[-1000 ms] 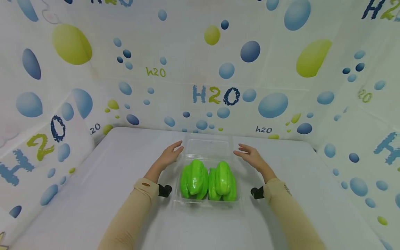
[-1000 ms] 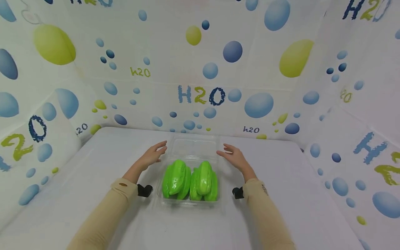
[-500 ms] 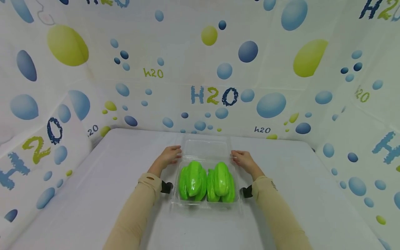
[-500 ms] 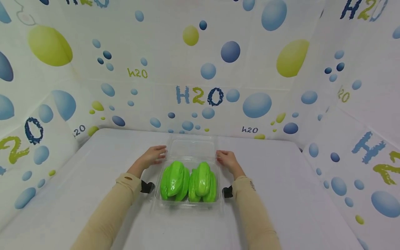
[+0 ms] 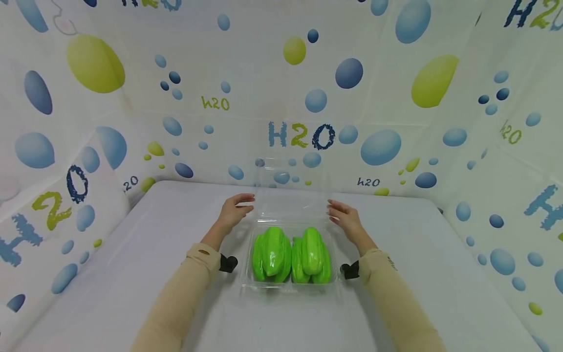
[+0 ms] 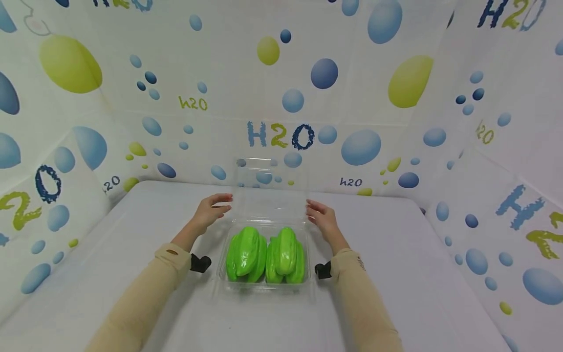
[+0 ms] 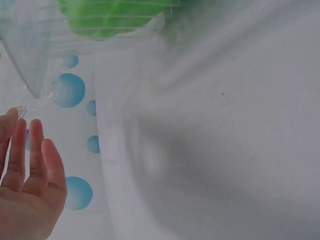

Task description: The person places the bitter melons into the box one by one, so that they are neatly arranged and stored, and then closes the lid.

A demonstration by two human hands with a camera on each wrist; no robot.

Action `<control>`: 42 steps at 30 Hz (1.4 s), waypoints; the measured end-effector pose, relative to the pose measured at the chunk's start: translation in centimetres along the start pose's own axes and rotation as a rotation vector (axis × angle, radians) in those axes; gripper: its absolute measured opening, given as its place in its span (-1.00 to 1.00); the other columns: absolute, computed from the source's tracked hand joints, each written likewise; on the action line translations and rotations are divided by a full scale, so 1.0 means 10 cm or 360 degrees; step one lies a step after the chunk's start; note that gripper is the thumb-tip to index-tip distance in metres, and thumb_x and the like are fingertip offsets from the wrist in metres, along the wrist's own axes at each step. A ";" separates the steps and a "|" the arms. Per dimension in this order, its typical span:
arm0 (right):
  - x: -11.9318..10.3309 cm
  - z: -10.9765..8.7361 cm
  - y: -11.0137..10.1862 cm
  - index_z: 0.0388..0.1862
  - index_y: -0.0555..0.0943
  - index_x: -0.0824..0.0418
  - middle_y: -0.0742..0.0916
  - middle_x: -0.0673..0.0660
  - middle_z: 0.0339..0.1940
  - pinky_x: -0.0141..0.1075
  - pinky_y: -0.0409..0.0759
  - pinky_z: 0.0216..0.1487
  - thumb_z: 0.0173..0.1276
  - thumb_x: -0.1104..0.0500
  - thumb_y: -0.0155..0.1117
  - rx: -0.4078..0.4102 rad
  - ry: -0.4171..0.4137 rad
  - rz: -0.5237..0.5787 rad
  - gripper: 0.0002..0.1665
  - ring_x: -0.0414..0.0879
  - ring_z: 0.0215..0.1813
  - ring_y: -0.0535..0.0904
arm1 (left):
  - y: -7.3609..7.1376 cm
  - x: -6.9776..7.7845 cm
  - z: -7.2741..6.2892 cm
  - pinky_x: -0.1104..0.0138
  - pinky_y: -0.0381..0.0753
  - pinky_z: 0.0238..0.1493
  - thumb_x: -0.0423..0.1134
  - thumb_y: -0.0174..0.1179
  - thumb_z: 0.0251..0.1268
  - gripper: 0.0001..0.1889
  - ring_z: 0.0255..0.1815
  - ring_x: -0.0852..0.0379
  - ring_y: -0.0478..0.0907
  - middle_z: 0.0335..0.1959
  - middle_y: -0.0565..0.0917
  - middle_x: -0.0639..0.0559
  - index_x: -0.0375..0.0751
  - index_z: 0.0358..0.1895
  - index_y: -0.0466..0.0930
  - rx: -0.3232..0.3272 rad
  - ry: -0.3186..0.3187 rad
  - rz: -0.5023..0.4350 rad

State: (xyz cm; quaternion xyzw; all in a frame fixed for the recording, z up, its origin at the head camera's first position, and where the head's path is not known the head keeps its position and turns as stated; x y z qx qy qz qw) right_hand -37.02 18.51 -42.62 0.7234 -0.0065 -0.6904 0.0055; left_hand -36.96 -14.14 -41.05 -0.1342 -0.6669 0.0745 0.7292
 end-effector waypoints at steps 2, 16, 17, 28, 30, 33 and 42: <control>-0.05 -0.04 -0.03 0.23 0.37 0.42 0.56 0.24 0.11 -0.41 0.52 -0.07 0.31 0.34 0.14 0.0007 -0.0084 -0.0042 -0.50 -0.30 -0.20 0.57 | -0.02 0.04 -0.03 0.13 0.48 -0.02 -0.43 0.13 0.23 -0.63 0.02 -0.11 0.48 0.07 0.51 -0.18 -0.29 0.13 0.45 0.0036 0.0073 0.0032; -0.24 -0.37 -0.19 -0.26 0.68 0.40 0.72 0.26 -0.28 -0.38 0.57 -0.18 0.17 0.26 0.33 -0.0129 -0.0694 -0.0763 -0.79 -0.14 -0.25 0.64 | -0.18 0.18 -0.43 0.10 0.56 -0.25 -0.37 0.24 0.14 -0.89 -0.24 -0.02 0.61 -0.23 0.65 -0.08 -0.23 -0.26 0.61 0.0136 0.0733 0.0819; -0.24 -0.41 -0.20 -0.27 0.69 0.39 0.72 0.25 -0.30 -0.35 0.58 -0.21 0.18 0.25 0.33 -0.0148 -0.0716 -0.0833 -0.79 -0.10 -0.26 0.65 | -0.18 0.18 -0.47 0.11 0.56 -0.25 -0.37 0.22 0.15 -0.89 -0.24 -0.02 0.61 -0.22 0.65 -0.07 -0.22 -0.24 0.62 0.0128 0.0753 0.0887; -0.19 -0.74 -0.20 -0.01 0.58 0.42 0.61 0.26 0.05 -0.18 0.58 -0.17 0.26 0.37 0.12 -0.0479 -0.0849 -0.1284 -0.68 0.13 0.01 0.56 | -0.17 0.13 -0.93 0.29 0.42 -0.36 -0.18 -0.05 0.40 -0.72 -0.35 0.14 0.43 -0.19 0.54 0.00 -0.19 -0.01 0.58 -0.0106 0.0530 0.0987; -0.18 -0.79 -0.19 0.05 0.54 0.41 0.57 0.25 0.11 -0.18 0.58 -0.17 0.31 0.32 0.08 -0.0509 -0.0833 -0.1325 -0.65 0.13 0.06 0.53 | -0.16 0.12 -1.00 0.29 0.42 -0.32 -0.17 -0.06 0.41 -0.70 -0.32 0.14 0.41 -0.17 0.51 -0.03 -0.21 0.04 0.54 -0.0163 0.0489 0.0921; -0.15 -0.86 -0.18 0.15 0.47 0.40 0.50 0.23 0.21 -0.16 0.57 -0.14 0.33 0.26 0.04 -0.0550 -0.0806 -0.1370 -0.57 0.14 0.16 0.45 | -0.15 0.11 -1.12 0.27 0.44 -0.26 -0.17 -0.02 0.38 -0.66 -0.25 0.10 0.43 -0.09 0.48 -0.11 -0.21 0.13 0.47 -0.0248 0.0406 0.0791; -0.10 -1.14 -0.21 0.40 0.04 0.41 0.09 0.34 0.43 0.17 0.24 0.16 0.30 0.24 -0.01 -0.0775 -0.0662 -0.1342 -0.28 0.30 0.29 0.23 | -0.05 0.07 -1.52 0.20 0.49 -0.21 -0.19 0.15 0.17 -0.43 -0.12 0.00 0.48 0.13 0.32 -0.23 -0.12 0.30 0.30 -0.0343 0.0146 0.0461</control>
Point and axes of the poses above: each hand's wrist, its own z-axis towards the middle knuckle, its own y-axis out of the palm, x = y × z, the point moved 2 cm from there along z, towards the middle knuckle
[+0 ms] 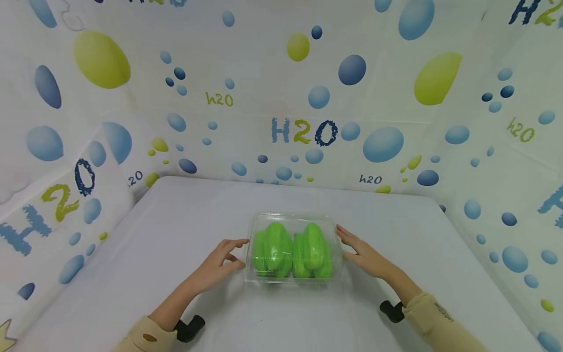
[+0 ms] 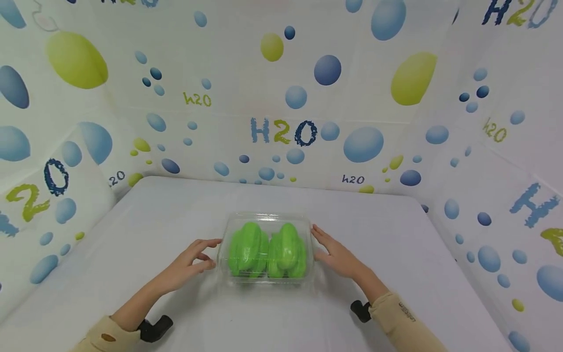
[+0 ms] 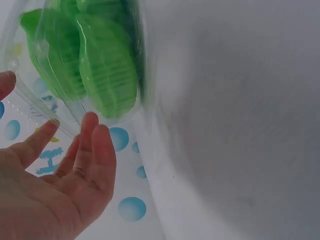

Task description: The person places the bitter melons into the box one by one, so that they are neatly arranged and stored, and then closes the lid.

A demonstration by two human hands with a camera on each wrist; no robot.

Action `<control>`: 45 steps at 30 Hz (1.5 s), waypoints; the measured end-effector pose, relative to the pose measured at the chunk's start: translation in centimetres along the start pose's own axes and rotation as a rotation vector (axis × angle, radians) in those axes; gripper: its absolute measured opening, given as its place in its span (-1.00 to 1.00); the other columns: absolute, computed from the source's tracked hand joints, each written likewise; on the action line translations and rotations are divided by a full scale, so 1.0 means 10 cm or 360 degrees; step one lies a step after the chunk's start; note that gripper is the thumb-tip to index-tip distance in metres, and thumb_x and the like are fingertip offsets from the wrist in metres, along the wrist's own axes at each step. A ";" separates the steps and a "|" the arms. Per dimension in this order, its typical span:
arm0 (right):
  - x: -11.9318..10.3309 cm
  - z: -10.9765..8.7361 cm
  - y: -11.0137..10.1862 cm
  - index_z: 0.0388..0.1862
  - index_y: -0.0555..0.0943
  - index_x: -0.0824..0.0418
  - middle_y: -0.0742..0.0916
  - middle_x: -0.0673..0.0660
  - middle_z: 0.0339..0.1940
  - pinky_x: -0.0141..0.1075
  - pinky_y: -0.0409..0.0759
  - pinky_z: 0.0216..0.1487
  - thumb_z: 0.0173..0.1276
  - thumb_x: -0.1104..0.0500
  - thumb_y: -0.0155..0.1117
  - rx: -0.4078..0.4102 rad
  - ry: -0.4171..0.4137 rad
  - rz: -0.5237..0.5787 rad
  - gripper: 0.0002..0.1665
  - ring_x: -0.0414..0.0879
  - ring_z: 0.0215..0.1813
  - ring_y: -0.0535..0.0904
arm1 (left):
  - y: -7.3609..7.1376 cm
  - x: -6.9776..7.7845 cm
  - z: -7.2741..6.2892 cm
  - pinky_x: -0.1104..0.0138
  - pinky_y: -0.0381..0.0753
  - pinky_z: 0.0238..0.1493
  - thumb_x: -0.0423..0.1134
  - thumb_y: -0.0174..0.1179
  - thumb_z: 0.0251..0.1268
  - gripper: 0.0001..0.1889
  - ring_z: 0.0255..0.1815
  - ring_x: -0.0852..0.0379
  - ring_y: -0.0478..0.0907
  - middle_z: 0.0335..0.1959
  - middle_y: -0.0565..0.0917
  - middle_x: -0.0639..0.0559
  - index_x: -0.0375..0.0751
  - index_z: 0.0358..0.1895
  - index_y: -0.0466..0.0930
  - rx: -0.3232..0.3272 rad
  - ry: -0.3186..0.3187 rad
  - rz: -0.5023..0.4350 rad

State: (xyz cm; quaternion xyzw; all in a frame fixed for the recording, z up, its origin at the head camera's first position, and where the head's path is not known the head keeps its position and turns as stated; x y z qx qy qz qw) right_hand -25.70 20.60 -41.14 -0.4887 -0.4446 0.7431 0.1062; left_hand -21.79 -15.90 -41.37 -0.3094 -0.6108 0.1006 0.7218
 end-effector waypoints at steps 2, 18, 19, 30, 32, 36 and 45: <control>-0.01 -0.06 0.01 0.42 -0.04 0.39 0.03 0.38 0.43 0.20 0.24 0.15 0.31 0.20 0.02 -0.0062 0.0072 0.0094 -0.21 0.34 0.27 0.25 | 0.04 0.01 -0.04 0.23 0.50 -0.24 -0.16 0.19 0.15 -0.40 -0.13 0.01 0.49 0.12 0.33 -0.23 -0.09 0.30 0.29 0.0016 -0.0014 -0.0014; -0.09 -0.38 0.25 0.01 0.39 0.58 0.68 0.12 -0.29 -0.30 0.58 -0.14 0.40 0.15 0.05 -0.0227 0.0661 0.1467 -0.53 -0.12 -0.25 0.63 | 0.18 -0.08 -0.14 0.31 0.58 -0.17 -0.22 0.15 0.24 -0.49 -0.22 0.10 0.63 -0.21 0.64 -0.18 -0.59 0.07 0.27 -0.0173 -0.0506 -0.1102; -0.09 -0.38 0.27 0.00 0.40 0.56 0.68 0.12 -0.30 -0.31 0.57 -0.13 0.39 0.16 0.05 -0.0221 0.0671 0.1518 -0.56 -0.12 -0.24 0.63 | 0.18 -0.09 -0.13 0.33 0.58 -0.18 -0.24 0.15 0.24 -0.52 -0.22 0.11 0.63 -0.23 0.65 -0.16 -0.60 0.04 0.30 -0.0184 -0.0515 -0.1135; -0.12 -0.38 0.24 -0.12 0.43 0.57 0.69 0.12 -0.34 -0.41 0.57 -0.18 0.37 0.29 0.06 -0.0106 0.0605 0.1593 -0.71 -0.13 -0.23 0.66 | 0.21 -0.09 -0.09 0.38 0.58 -0.22 -0.34 0.10 0.22 -0.64 -0.29 0.15 0.65 -0.36 0.69 -0.08 -0.64 -0.06 0.41 -0.0137 -0.0595 -0.1304; -0.12 -0.37 0.23 -0.13 0.43 0.61 0.68 0.11 -0.35 -0.41 0.57 -0.19 0.36 0.31 0.06 -0.0075 0.0588 0.1529 -0.70 -0.15 -0.26 0.66 | 0.22 -0.08 -0.09 0.38 0.59 -0.24 -0.36 0.09 0.22 -0.65 -0.31 0.16 0.65 -0.38 0.69 -0.08 -0.65 -0.07 0.42 -0.0116 -0.0592 -0.1305; -0.13 -0.35 0.25 -0.24 0.46 0.53 0.68 0.09 -0.42 -0.41 0.58 -0.24 0.35 0.35 0.04 -0.0021 0.0573 0.1431 -0.81 -0.17 -0.33 0.66 | 0.25 -0.08 -0.07 0.39 0.59 -0.26 -0.38 0.05 0.22 -0.64 -0.33 0.17 0.65 -0.41 0.68 -0.06 -0.70 -0.06 0.39 -0.0076 -0.0570 -0.1302; -0.12 -0.36 0.24 -0.37 0.48 0.34 0.66 0.05 -0.47 -0.45 0.57 -0.30 0.34 0.33 0.04 -0.0036 0.0633 0.1457 -0.90 -0.23 -0.40 0.63 | 0.31 -0.10 -0.04 0.38 0.59 -0.24 -0.38 0.05 0.23 -0.62 -0.32 0.18 0.65 -0.41 0.68 -0.06 -0.72 -0.03 0.35 -0.0079 -0.0568 -0.1329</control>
Point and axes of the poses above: each hand's wrist, its own z-axis towards the middle knuckle, its own y-axis out of the palm, x = y × z, the point moved 2 cm from there along z, towards the middle knuckle
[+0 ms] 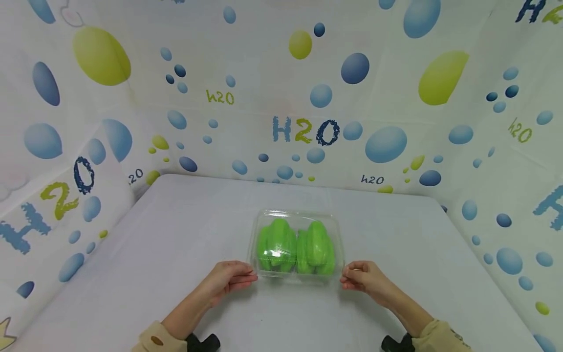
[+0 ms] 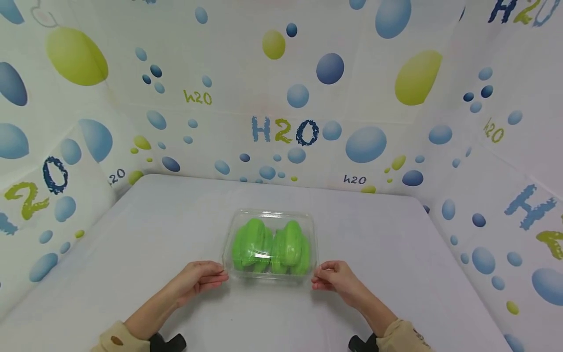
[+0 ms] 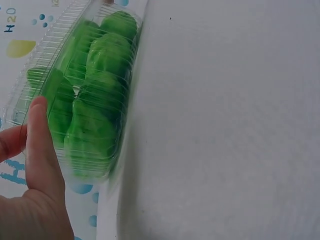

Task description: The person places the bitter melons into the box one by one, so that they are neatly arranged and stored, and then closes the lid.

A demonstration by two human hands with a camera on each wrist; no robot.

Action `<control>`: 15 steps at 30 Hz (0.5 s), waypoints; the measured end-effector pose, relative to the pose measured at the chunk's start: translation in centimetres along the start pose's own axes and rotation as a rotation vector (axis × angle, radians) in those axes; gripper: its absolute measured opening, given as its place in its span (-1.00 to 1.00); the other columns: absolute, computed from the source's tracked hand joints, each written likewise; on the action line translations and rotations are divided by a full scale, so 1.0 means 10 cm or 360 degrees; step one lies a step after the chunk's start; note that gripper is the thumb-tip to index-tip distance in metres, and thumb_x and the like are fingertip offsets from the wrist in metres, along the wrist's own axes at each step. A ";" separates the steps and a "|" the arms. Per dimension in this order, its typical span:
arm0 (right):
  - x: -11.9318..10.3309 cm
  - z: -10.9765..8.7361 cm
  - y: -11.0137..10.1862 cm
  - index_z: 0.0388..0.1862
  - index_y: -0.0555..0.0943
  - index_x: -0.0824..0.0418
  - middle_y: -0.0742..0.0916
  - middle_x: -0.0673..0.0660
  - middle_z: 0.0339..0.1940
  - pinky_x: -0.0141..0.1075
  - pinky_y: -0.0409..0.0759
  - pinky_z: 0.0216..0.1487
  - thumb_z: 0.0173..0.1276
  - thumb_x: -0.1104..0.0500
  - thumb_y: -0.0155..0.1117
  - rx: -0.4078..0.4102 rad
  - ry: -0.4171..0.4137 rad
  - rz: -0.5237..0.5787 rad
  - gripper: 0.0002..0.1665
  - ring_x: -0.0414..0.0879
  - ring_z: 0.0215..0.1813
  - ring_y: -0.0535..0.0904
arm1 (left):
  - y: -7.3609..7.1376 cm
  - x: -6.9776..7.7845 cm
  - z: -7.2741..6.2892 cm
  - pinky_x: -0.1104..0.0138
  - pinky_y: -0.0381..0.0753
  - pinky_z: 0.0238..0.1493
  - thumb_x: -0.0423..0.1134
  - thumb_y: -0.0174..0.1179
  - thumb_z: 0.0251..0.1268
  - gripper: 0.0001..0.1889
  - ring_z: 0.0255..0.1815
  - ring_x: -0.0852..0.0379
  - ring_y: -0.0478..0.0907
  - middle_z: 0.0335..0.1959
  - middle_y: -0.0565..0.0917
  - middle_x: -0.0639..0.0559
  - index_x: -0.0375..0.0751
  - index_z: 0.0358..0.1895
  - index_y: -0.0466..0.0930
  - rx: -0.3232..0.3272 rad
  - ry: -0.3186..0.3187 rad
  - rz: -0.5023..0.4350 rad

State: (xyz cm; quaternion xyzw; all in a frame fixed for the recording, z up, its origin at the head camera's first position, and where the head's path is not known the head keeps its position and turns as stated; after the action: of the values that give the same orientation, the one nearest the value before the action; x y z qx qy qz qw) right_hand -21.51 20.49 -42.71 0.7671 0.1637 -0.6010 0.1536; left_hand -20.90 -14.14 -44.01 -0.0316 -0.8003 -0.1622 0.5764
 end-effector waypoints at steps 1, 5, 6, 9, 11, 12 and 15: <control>0.00 0.00 -0.01 -0.35 0.48 0.34 0.66 0.06 -0.46 -0.45 0.58 -0.29 0.33 0.31 0.05 -0.0010 0.0034 0.0012 -0.90 -0.22 -0.39 0.63 | 0.00 0.00 0.00 0.39 0.59 -0.24 -0.37 0.05 0.23 -0.62 -0.32 0.18 0.65 -0.41 0.67 -0.05 -0.70 -0.04 0.36 0.0006 -0.0003 0.0003; -0.01 0.00 -0.07 -0.31 0.49 0.32 0.68 0.09 -0.41 -0.41 0.58 -0.25 0.34 0.27 0.07 -0.0086 0.0132 0.0035 -0.89 -0.18 -0.35 0.65 | 0.00 0.01 0.00 0.41 0.58 -0.26 -0.36 0.07 0.23 -0.63 -0.33 0.18 0.65 -0.40 0.66 -0.05 -0.69 -0.05 0.37 0.0007 0.0023 0.0029; -0.01 0.00 -0.08 -0.29 0.49 0.32 0.68 0.10 -0.39 -0.40 0.58 -0.24 0.34 0.26 0.07 -0.0106 0.0146 0.0043 -0.89 -0.17 -0.34 0.66 | 0.00 0.01 0.00 0.41 0.59 -0.26 -0.37 0.07 0.23 -0.63 -0.33 0.18 0.65 -0.40 0.66 -0.06 -0.69 -0.05 0.37 0.0011 0.0034 0.0037; -0.02 0.00 -0.10 -0.24 0.49 0.36 0.69 0.11 -0.37 -0.39 0.58 -0.22 0.36 0.24 0.06 -0.0156 0.0160 0.0048 -0.84 -0.15 -0.32 0.66 | 0.01 0.03 0.00 0.41 0.59 -0.27 -0.37 0.07 0.23 -0.63 -0.33 0.17 0.65 -0.38 0.67 -0.08 -0.70 -0.05 0.36 0.0017 0.0068 0.0080; -0.02 0.00 -0.12 -0.18 0.48 0.40 0.69 0.12 -0.36 -0.38 0.58 -0.21 0.38 0.22 0.06 -0.0175 0.0161 0.0047 -0.78 -0.14 -0.31 0.66 | 0.01 0.03 0.00 0.37 0.60 -0.26 -0.36 0.09 0.22 -0.64 -0.34 0.15 0.65 -0.37 0.67 -0.10 -0.67 -0.06 0.38 0.0057 0.0072 0.0130; -0.02 0.00 -0.13 -0.14 0.47 0.43 0.69 0.13 -0.34 -0.37 0.58 -0.20 0.39 0.21 0.05 -0.0184 0.0164 0.0037 -0.74 -0.13 -0.29 0.66 | 0.02 0.04 -0.01 0.35 0.60 -0.26 -0.35 0.11 0.21 -0.64 -0.34 0.13 0.65 -0.37 0.67 -0.12 -0.65 -0.07 0.39 0.0085 0.0069 0.0167; -0.05 -0.01 -0.17 0.01 0.41 0.52 0.69 0.21 -0.24 -0.29 0.58 -0.15 0.43 0.09 0.00 -0.0144 0.0169 -0.0128 -0.53 -0.05 -0.19 0.65 | 0.00 0.12 -0.06 0.27 0.61 -0.28 -0.23 0.16 0.21 -0.60 -0.34 0.04 0.66 -0.34 0.67 -0.20 -0.56 -0.06 0.41 0.0203 0.0111 0.0398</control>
State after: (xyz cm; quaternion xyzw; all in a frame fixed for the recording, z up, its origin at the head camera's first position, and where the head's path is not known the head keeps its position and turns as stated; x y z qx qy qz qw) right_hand -22.26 22.08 -42.23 0.7830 0.2292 -0.5571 0.1549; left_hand -20.71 -14.47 -42.73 -0.0888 -0.7784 -0.0388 0.6203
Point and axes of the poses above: each hand's wrist, its own z-axis towards the middle knuckle, its own y-axis out of the palm, x = y × z, the point moved 2 cm from there along z, towards the middle knuckle
